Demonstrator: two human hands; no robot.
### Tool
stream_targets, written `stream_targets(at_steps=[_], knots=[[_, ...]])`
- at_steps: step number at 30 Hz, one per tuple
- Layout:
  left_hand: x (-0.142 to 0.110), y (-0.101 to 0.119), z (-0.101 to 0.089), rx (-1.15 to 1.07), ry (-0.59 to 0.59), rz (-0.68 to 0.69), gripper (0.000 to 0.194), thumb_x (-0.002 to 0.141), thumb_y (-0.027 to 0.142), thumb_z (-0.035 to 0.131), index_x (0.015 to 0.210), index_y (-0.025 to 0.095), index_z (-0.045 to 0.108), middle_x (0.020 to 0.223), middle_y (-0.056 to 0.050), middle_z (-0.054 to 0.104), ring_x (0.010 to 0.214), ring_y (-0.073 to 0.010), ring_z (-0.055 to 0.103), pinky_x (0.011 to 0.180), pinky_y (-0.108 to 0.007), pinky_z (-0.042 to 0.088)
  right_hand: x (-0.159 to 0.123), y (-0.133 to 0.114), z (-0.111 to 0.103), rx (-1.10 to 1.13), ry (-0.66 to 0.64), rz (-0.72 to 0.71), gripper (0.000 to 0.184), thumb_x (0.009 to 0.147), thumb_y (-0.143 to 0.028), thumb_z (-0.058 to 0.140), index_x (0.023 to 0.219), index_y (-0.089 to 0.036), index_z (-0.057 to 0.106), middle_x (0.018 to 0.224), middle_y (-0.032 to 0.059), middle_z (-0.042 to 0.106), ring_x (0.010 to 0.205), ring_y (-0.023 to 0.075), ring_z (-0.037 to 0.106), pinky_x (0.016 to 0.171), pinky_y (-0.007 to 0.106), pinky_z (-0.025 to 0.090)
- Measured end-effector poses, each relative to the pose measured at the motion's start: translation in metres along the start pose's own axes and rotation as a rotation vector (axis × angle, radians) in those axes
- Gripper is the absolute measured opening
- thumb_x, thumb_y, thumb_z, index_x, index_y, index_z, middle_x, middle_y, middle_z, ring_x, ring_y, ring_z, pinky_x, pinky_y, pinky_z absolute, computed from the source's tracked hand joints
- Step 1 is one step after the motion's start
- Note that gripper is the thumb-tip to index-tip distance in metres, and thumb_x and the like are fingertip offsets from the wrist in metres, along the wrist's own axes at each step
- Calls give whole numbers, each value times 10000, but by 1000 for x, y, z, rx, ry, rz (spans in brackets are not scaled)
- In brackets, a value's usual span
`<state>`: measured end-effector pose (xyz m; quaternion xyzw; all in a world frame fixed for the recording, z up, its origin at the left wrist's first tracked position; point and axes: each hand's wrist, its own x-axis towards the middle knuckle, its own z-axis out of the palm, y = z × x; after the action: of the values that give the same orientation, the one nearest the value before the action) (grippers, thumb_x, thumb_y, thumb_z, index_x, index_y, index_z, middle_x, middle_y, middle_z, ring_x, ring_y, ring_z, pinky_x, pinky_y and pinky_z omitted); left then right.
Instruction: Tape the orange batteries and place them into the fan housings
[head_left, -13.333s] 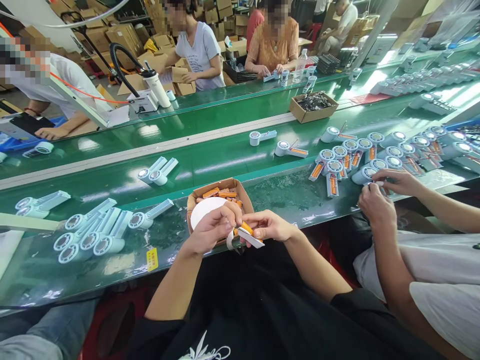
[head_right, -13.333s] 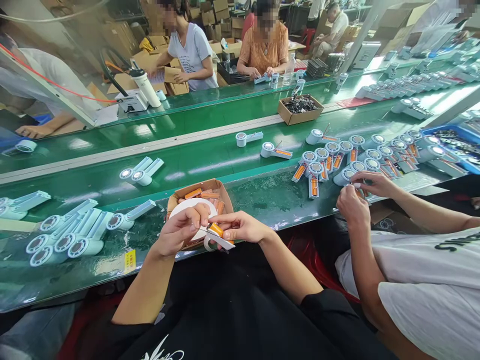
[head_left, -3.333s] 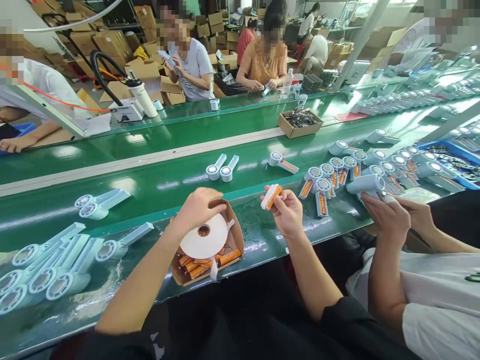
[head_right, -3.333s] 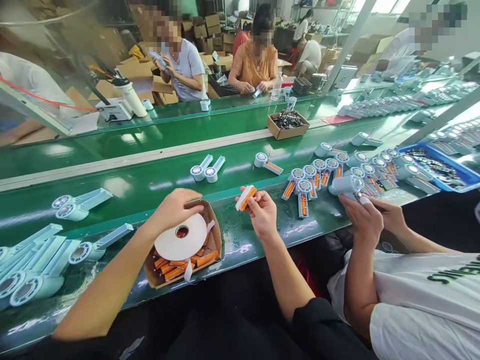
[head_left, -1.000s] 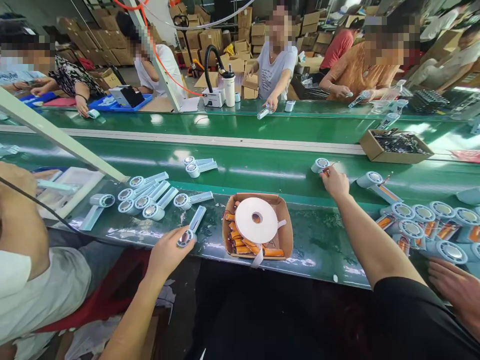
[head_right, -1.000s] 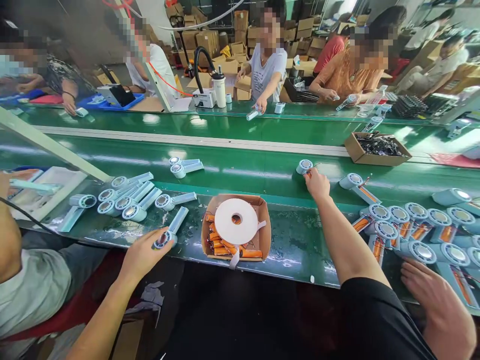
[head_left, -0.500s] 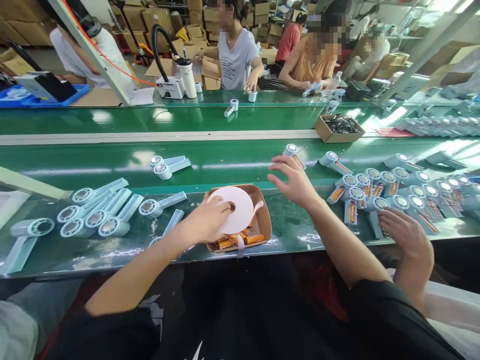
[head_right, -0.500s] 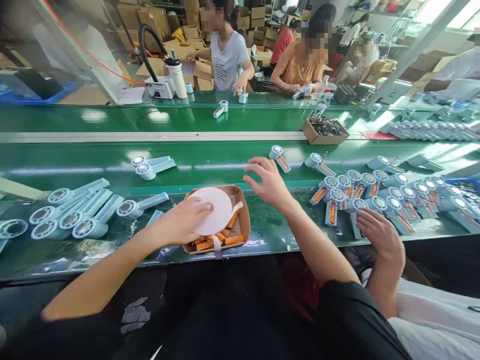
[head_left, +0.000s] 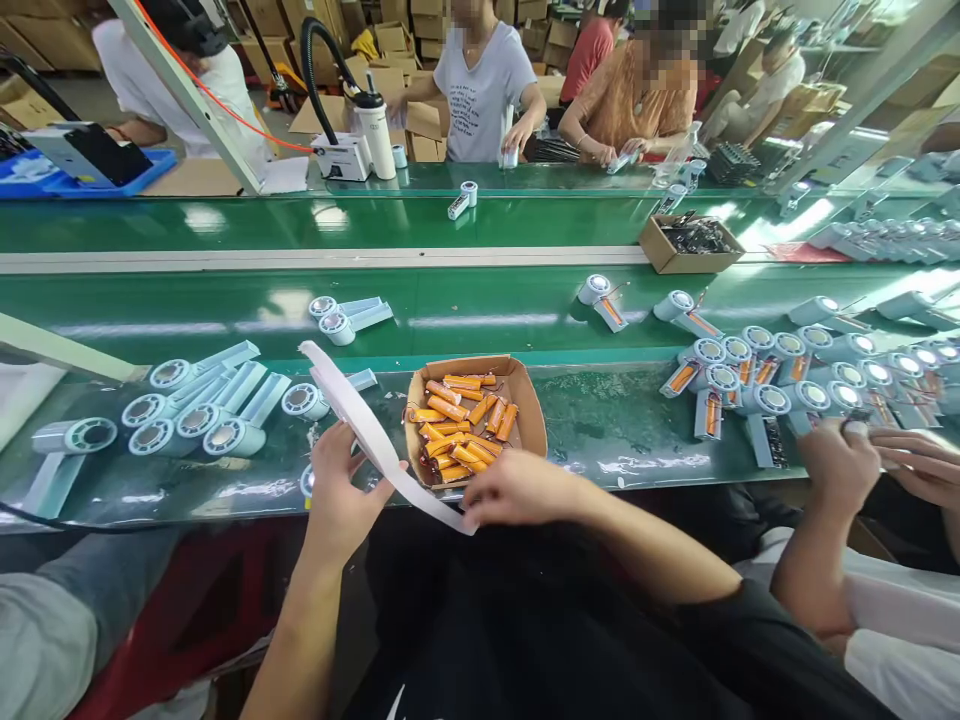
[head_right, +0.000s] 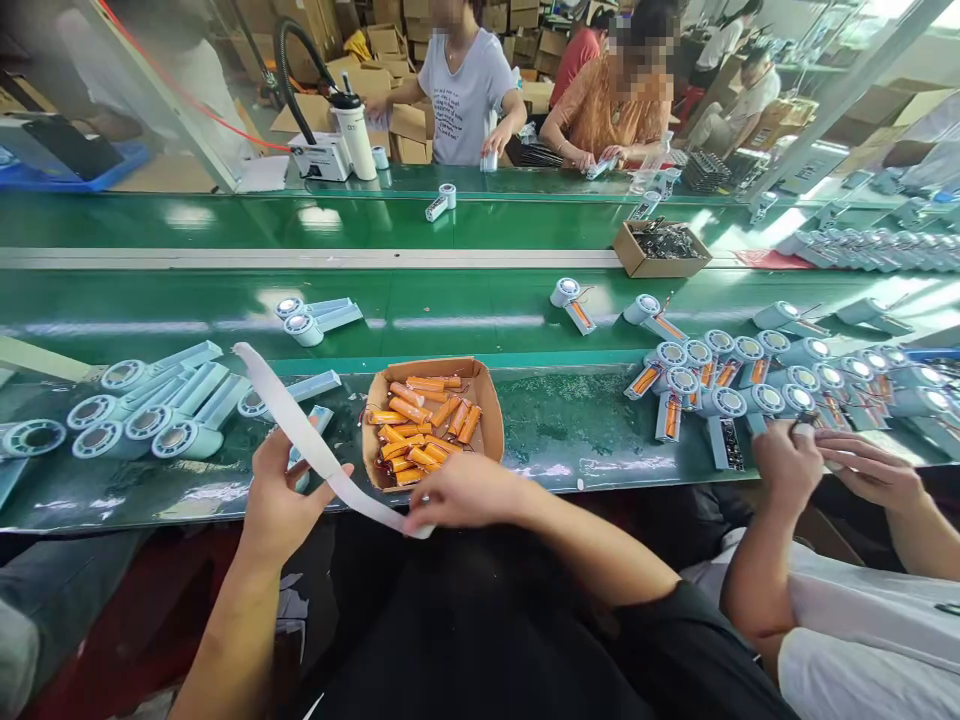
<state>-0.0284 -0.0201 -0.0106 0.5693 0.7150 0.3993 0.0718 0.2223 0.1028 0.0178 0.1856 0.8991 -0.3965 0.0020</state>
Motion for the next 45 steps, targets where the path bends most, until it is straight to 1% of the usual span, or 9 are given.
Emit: stream_targets(at_steps=[4,12,17,21,23,27,30,37,45], knots=[[-5,1,6,3,-15,54,596,883,369,756,1425,298,517,1429,-123,577,1479,-370,445,1018,-502,635,14,35,-45,-374,256,254,279,1004,-229,650,1249,-212,782,1231,115,787,1124,266,698,980,358,514],[-7,1,27,59,-19,218,633,830,250,787,1408,256,527,1402,-122,624,1436,-378,490,1123,-563,549,29,59,-37,-652,22,235,272,1014,-298,628,1207,-277,819,1335,133,681,1309,324,542,1088,429,460],[-7,4,26,112,0,266,637,815,224,798,1395,251,536,1377,-120,642,1412,-380,517,1132,-563,533,31,74,-46,-563,2,157,234,978,-269,683,1169,-284,817,1323,125,642,1250,327,524,1107,486,451],[-9,5,25,135,14,281,623,823,224,798,1387,242,535,1346,-122,655,1401,-379,522,1139,-571,522,28,87,-60,-315,225,110,203,1003,-293,667,1149,-230,791,1424,141,574,1329,307,519,1175,518,412],[-10,5,25,143,18,290,628,818,209,794,1389,244,533,1345,-122,656,1392,-379,527,1132,-570,526,27,86,-64,-246,281,146,191,1009,-283,654,1136,-204,772,1405,154,613,1304,294,577,1133,482,453],[-9,4,27,153,12,306,636,818,194,785,1397,240,527,1358,-127,653,1392,-382,523,1132,-575,526,25,67,-63,-334,111,337,120,978,-276,699,1058,-209,757,1050,93,780,999,256,725,869,325,521],[-9,3,28,156,2,302,645,818,200,785,1407,243,526,1363,-127,654,1396,-386,521,1141,-590,517,22,55,-61,-427,155,415,242,934,-297,755,1158,-215,718,1055,101,797,953,274,745,775,300,497],[-11,1,33,151,-4,292,694,809,188,776,1442,252,500,1371,-129,650,1400,-396,518,1122,-598,533,17,50,-66,-308,329,315,294,971,-116,648,1233,-228,718,1092,46,823,1007,192,758,892,272,512],[-13,2,33,130,-11,299,690,807,180,771,1438,241,499,1377,-136,647,1411,-393,505,1120,-585,543,17,32,-45,-604,-39,414,241,1035,-353,612,1081,-221,809,1109,117,814,1063,278,765,829,306,560]])
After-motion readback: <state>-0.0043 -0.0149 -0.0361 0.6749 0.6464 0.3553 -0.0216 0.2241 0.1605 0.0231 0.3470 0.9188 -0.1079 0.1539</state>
